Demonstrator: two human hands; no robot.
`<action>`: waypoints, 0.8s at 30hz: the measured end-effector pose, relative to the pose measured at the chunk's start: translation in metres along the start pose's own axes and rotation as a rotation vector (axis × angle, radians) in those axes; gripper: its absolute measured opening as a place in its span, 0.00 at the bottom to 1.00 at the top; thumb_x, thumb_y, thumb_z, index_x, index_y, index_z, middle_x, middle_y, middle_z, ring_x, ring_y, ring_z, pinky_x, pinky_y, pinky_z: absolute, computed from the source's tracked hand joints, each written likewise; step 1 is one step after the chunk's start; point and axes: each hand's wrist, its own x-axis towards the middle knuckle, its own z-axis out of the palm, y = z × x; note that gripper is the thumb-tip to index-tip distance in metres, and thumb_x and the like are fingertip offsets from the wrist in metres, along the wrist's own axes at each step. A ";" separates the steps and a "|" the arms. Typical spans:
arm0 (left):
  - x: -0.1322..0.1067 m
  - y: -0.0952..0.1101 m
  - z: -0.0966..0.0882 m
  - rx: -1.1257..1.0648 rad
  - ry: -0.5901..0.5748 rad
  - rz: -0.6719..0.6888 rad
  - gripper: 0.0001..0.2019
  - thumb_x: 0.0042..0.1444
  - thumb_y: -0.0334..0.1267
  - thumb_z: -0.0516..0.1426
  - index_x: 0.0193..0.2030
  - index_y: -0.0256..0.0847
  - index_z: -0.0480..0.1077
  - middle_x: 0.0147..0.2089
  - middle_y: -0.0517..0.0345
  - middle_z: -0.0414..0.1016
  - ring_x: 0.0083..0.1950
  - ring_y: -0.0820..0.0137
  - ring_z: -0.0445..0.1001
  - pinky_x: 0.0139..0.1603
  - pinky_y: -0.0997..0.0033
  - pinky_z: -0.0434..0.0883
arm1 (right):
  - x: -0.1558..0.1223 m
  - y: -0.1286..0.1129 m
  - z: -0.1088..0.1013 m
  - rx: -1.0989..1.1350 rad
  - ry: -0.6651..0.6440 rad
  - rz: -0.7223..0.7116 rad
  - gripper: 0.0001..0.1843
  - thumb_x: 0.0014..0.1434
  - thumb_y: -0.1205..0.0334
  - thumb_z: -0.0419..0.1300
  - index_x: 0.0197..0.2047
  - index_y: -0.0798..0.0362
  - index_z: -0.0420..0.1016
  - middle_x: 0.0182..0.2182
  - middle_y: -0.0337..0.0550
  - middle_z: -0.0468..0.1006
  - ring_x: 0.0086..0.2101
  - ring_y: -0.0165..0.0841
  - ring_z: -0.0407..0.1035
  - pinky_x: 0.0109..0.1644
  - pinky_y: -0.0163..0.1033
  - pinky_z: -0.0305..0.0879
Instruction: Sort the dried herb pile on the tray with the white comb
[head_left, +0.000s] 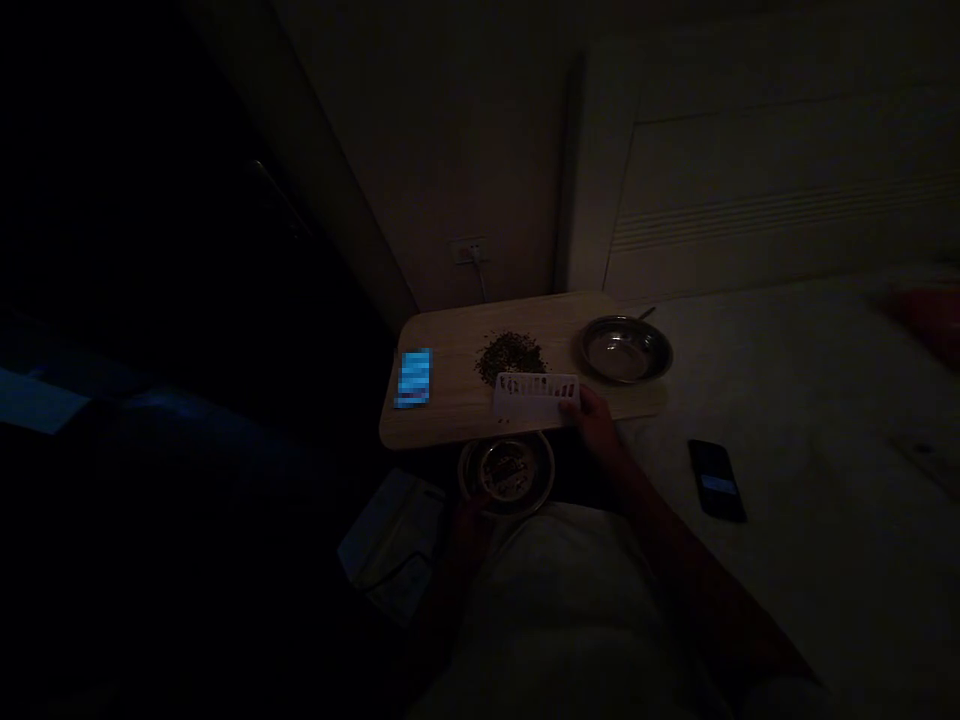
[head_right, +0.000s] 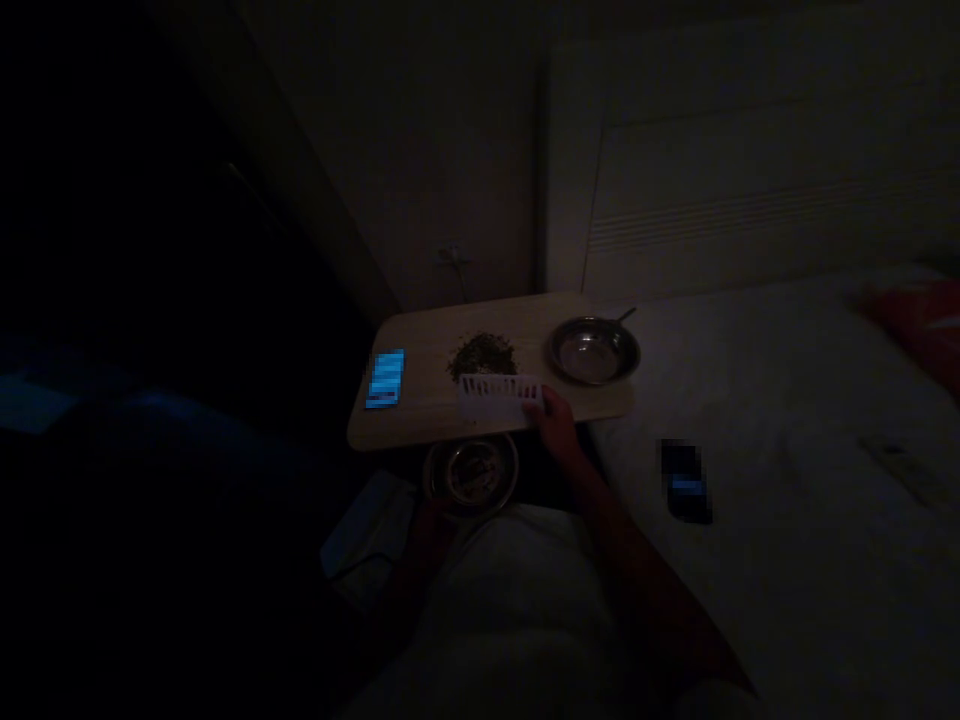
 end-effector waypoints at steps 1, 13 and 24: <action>0.001 0.000 0.002 -0.003 0.008 -0.003 0.15 0.41 0.33 0.69 0.39 0.46 0.79 0.51 0.51 0.84 0.70 0.44 0.68 0.70 0.44 0.66 | 0.000 0.000 0.000 0.002 0.004 0.002 0.16 0.51 0.52 0.68 0.43 0.48 0.81 0.41 0.42 0.85 0.42 0.43 0.76 0.52 0.49 0.73; 0.005 -0.004 -0.003 0.040 0.007 0.049 0.20 0.42 0.35 0.70 0.45 0.48 0.80 0.54 0.52 0.83 0.71 0.44 0.68 0.70 0.41 0.67 | 0.004 -0.003 -0.003 0.013 -0.136 0.058 0.17 0.49 0.53 0.69 0.42 0.48 0.82 0.38 0.41 0.85 0.38 0.40 0.76 0.46 0.47 0.75; 0.004 0.000 0.005 0.001 0.000 -0.006 0.15 0.43 0.36 0.69 0.41 0.47 0.80 0.52 0.49 0.84 0.68 0.42 0.71 0.68 0.42 0.68 | 0.008 -0.006 -0.010 0.142 -0.083 0.124 0.21 0.49 0.52 0.70 0.46 0.49 0.80 0.42 0.42 0.86 0.40 0.41 0.77 0.48 0.48 0.73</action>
